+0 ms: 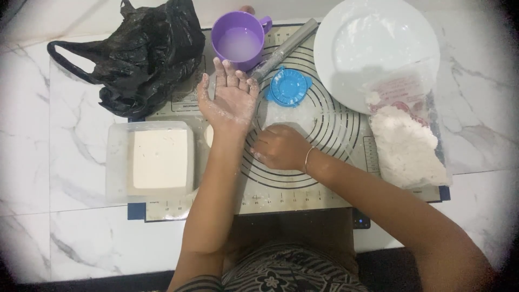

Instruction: Kneading and shaping a small piece of dough by hand on a silicone pastry mat.

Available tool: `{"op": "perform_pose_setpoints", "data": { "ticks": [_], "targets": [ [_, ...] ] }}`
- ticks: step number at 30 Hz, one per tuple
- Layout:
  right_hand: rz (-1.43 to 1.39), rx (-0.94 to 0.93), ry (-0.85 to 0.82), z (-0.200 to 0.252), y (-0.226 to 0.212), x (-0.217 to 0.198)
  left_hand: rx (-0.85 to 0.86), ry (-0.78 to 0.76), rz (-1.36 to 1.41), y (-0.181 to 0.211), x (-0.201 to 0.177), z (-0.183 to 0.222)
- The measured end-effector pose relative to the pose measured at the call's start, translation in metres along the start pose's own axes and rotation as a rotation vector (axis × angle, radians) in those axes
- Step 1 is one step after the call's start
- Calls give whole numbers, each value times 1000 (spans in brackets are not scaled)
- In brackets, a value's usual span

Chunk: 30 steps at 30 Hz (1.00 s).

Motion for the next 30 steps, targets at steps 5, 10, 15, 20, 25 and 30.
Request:
{"op": "perform_pose_setpoints", "data": {
  "ticks": [5, 10, 15, 20, 25, 30],
  "targets": [
    [23, 31, -76, -4, 2, 4, -8, -9, 2, 1, -1, -1],
    [58, 66, -98, -7, 4, 3, -3, -4, 5, 1, 0, -1],
    [27, 93, -66, -4, 8, 4, 1, -29, -10, 3, -3, -3],
    [123, -11, 122, 0, -1, -15, 6, 51, 83, 1, 9, 9],
    [-44, 379, -92, 11, 41, -29, -4, 27, 105, 3, 10, 10],
    [-127, 511, -354, 25, 46, -43, -27, -14, 131, -3, 20, 14]
  ]
}}
Point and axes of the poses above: each hand's wrist, its own z-axis away from the middle knuckle, its own x-axis out of the palm, y = z × x, the point moved 10 cm from there along -z, towards the middle knuckle, and after that the axes turned 2 degrees about -x, right-handed, at the moved point
